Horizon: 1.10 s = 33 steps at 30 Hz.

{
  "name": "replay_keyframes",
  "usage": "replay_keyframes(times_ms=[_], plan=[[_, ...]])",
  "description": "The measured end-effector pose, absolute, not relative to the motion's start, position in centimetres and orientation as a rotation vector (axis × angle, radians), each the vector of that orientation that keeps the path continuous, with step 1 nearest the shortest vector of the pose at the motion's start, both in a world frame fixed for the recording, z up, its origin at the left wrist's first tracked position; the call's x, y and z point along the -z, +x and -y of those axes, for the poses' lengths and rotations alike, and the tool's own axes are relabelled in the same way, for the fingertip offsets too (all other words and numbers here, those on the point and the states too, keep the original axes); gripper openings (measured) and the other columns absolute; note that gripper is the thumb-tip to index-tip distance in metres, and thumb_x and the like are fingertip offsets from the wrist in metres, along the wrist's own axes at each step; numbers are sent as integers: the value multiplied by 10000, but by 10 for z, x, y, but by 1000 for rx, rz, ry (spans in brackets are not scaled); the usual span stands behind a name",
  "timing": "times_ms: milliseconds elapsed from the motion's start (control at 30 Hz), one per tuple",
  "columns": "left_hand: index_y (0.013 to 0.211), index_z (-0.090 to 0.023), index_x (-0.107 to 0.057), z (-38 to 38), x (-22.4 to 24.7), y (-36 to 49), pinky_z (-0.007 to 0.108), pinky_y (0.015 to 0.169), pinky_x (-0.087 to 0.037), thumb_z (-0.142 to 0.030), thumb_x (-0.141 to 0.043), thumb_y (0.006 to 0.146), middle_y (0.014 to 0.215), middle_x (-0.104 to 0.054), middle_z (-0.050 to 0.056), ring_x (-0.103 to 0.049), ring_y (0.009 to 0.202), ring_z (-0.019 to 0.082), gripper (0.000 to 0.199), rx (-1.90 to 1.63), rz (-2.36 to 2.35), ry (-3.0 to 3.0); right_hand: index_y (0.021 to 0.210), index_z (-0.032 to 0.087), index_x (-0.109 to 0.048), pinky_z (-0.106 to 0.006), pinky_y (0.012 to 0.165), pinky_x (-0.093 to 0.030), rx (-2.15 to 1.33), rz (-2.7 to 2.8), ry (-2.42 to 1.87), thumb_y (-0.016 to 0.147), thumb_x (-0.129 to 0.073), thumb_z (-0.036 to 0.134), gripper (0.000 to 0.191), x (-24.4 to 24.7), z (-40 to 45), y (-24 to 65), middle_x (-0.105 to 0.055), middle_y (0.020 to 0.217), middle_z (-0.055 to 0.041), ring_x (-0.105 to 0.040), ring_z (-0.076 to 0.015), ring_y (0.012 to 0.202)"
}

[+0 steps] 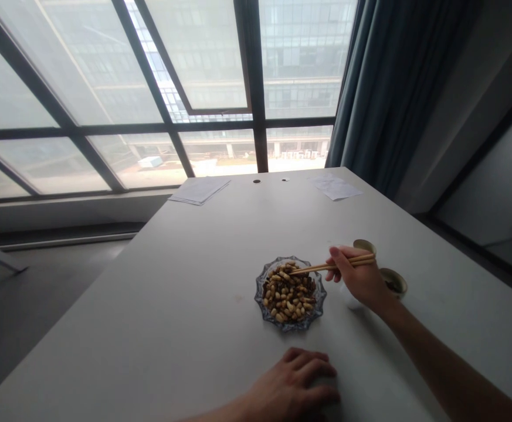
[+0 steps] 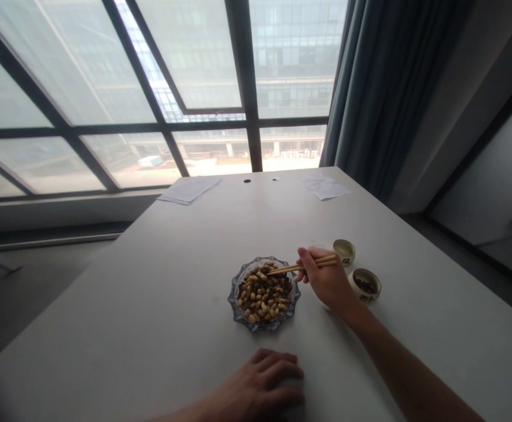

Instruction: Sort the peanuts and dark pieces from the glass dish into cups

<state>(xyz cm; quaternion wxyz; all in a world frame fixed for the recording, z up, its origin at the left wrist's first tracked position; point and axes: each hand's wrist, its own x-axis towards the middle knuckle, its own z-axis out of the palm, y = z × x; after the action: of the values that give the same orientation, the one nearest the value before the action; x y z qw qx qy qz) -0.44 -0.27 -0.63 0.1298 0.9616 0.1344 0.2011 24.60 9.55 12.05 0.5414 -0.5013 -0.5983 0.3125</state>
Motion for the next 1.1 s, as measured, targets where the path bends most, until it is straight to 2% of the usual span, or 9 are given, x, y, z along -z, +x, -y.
replay_keyframes(times_ms=[200,333,533,667,800,933,1100], plan=[[1371,-258,-696,1,6,-4,349,1241,-481,-467,-739,1167,1483,-733,35,-656,1436,236,295,-584,-354,2837,740,209,-761,-271,453,-524,-623,1269,-1198,1045,-637,777,657,-82,-66,244,-758,572,-77,-622,-162,437],[1409,-256,-677,-1,12,-4,363,1253,-472,-452,-735,1168,1503,-728,45,-641,1455,237,315,-610,-345,2816,782,206,-792,-265,473,-537,-553,1178,-1135,1090,-665,651,556,-67,-46,236,-755,593,-52,-631,-155,460],[1396,-260,-671,-1,19,-5,361,1247,-473,-470,-704,1186,1498,-733,45,-639,1464,240,299,-630,-319,2815,819,195,-842,-275,478,-568,-463,1092,-1078,1110,-691,533,472,-67,-14,244,-775,631,-55,-661,-164,467],[1365,-252,-672,-1,20,-5,372,1247,-481,-462,-717,1175,1497,-732,48,-638,1466,248,287,-659,-314,2793,831,186,-855,-300,495,-584,-360,975,-1119,1075,-734,546,451,-76,20,272,-800,688,-78,-707,-193,520],[1362,-252,-669,-2,22,-6,383,1226,-513,-360,-780,1118,1489,-730,62,-637,1467,269,289,-653,-354,2772,784,189,-810,-314,495,-566,-109,709,-1244,1016,-752,640,510,-85,54,305,-779,669,-76,-713,-211,552],[1371,-262,-662,-3,21,-8,402,1216,-534,-190,-799,1024,1484,-730,59,-644,1454,289,380,-607,-357,2764,753,180,-780,-316,471,-512,87,518,-1372,1020,-706,625,523,-80,73,332,-754,646,-74,-655,-197,534],[1359,-272,-661,-6,13,-9,412,1204,-550,-47,-748,895,1496,-724,48,-658,1434,302,523,-582,-377,2732,824,167,-793,-332,534,-589,73,637,-1402,1007,-714,710,578,-60,72,346,-792,689,-94,-710,-214,567]])
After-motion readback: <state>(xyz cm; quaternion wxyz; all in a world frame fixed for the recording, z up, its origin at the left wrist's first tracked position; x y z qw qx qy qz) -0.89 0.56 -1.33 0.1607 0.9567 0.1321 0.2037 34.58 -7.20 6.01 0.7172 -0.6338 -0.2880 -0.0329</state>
